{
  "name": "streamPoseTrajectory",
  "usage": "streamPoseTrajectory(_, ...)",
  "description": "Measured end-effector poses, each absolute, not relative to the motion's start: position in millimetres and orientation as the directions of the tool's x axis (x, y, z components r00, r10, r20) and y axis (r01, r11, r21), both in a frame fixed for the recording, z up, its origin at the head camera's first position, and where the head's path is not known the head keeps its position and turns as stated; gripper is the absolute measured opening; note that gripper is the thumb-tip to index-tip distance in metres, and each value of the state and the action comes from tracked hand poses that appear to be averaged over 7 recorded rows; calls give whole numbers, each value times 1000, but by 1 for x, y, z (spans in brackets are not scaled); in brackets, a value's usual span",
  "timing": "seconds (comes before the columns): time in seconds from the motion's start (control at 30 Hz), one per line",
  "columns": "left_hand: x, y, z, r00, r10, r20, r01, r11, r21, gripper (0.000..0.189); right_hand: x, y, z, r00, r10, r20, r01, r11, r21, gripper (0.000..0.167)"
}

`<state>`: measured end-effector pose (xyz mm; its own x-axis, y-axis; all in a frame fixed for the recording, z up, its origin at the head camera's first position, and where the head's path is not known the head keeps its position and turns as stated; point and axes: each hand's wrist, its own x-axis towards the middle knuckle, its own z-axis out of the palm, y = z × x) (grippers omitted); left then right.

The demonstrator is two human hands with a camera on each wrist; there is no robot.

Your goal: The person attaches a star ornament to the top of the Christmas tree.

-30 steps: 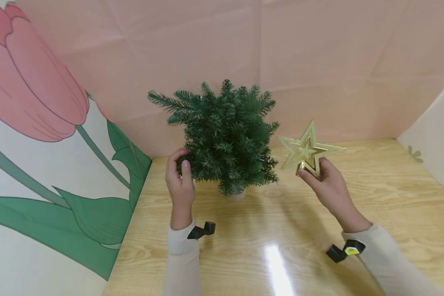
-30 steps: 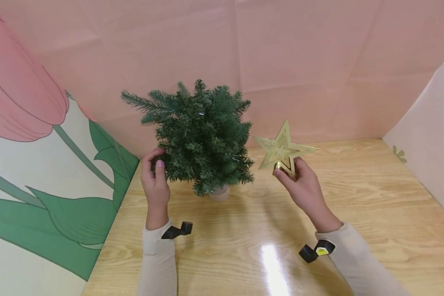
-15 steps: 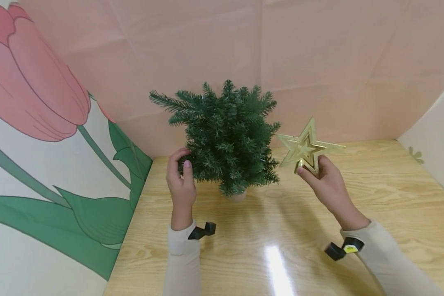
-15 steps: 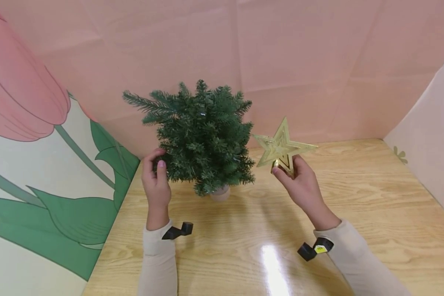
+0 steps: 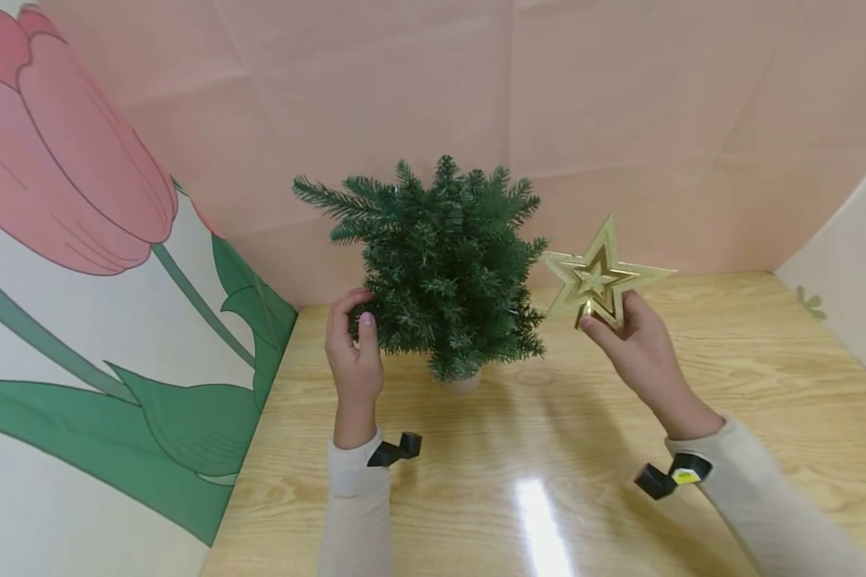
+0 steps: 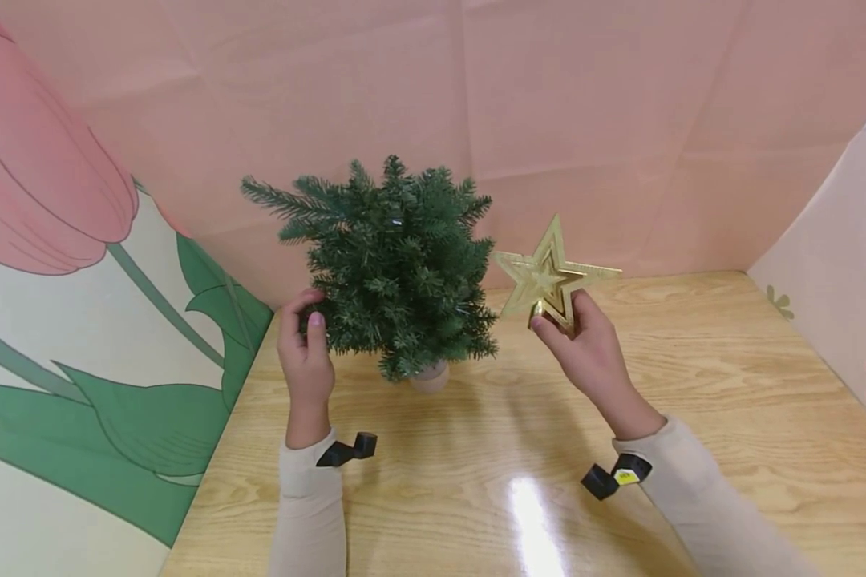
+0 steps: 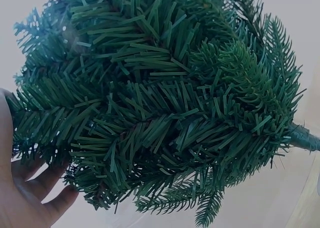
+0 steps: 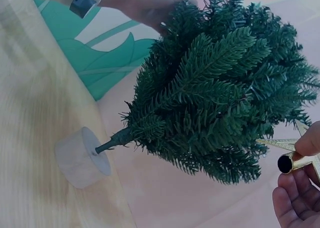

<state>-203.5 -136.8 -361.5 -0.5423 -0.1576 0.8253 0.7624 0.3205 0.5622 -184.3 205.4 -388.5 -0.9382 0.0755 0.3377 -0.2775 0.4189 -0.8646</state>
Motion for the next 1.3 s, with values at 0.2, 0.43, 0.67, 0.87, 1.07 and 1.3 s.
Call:
streamPoseTrajectory(0.2,-204,-136,-364,-546,-154,824,761,320,564,24,-185,205,-382,-936,85,343,-280,414,-866,30)
streamPoseTrajectory(0.43,-203,-136,-362,-545,-156,824,757,330,563,26,-186,205,-380,-931,91,353,-291,399,-870,26)
streamPoseTrajectory(0.67,-203,-136,-362,-543,-157,825,758,331,562,26,-185,205,-377,-925,80,370,-312,392,-865,25)
streamPoseTrajectory(0.87,-203,-136,-362,-540,-158,827,761,327,560,25,-185,205,-376,-926,78,369,-310,397,-864,25)
streamPoseTrajectory(1.07,-204,-136,-363,-539,-164,827,759,332,560,25,-186,205,-375,-921,77,381,-320,410,-854,24)
streamPoseTrajectory(1.3,-204,-137,-362,-540,-163,826,760,327,562,26,-186,205,-374,-922,72,380,-321,407,-855,24)
